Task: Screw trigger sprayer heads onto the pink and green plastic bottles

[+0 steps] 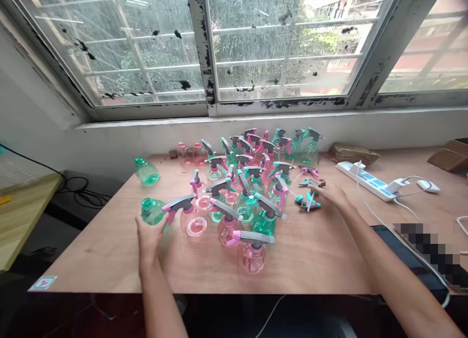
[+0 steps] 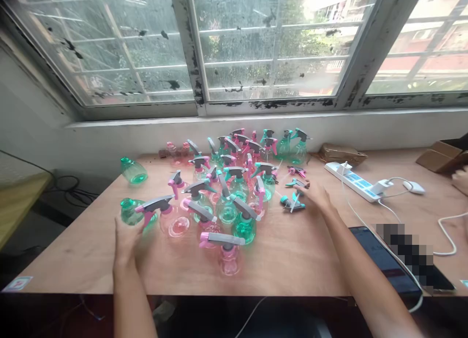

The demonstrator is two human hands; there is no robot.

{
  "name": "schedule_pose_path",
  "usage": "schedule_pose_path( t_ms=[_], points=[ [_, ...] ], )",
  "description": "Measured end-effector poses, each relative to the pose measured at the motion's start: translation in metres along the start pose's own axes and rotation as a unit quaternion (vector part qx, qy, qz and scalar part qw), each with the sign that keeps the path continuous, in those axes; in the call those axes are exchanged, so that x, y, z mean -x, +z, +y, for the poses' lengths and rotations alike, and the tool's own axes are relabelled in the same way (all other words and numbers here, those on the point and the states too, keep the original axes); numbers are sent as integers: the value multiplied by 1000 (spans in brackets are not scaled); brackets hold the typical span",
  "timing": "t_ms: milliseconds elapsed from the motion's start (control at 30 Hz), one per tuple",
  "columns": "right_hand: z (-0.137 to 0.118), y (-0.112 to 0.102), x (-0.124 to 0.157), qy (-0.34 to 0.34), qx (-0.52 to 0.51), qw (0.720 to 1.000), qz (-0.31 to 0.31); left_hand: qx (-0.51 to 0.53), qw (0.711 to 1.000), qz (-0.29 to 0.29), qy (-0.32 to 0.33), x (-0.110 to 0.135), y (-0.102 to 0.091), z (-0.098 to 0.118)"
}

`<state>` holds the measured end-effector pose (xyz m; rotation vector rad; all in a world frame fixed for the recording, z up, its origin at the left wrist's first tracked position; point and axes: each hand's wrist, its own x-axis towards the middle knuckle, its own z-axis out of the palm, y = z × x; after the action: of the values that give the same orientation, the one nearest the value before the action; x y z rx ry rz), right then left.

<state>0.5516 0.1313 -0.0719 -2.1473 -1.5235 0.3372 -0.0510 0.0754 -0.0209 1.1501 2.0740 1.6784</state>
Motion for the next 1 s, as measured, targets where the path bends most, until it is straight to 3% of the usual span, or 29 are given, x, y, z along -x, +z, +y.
schedule_pose_path(
  t_ms=[133,267,433,567,633,700,767,867,933,1000],
  points=[
    [-10,-8,23,38,-47,998,17,-20,999,-11,-38,17,3,-11],
    [-24,-8,60,78,-120,988,65,-61,996,5,-65,17,3,-16],
    [-26,-7,126,105,-265,943,172,-50,995,78,-33,19,-12,5],
    [-23,-27,171,83,-436,880,171,1,984,151,91,26,-40,43],
    [-27,-43,184,78,-571,801,160,51,965,174,190,35,-56,60],
    [-40,-58,192,79,-646,748,132,93,947,159,262,54,-70,72],
    [-59,-69,199,71,-671,729,118,107,954,110,258,84,-82,78],
    [-92,-78,214,7,-659,726,195,149,973,-46,171,144,-95,81],
    [-111,-80,227,-35,-631,724,278,200,956,-196,92,182,-100,82],
    [-124,-82,240,-67,-603,721,335,214,918,-333,38,208,-103,84]
  ],
)
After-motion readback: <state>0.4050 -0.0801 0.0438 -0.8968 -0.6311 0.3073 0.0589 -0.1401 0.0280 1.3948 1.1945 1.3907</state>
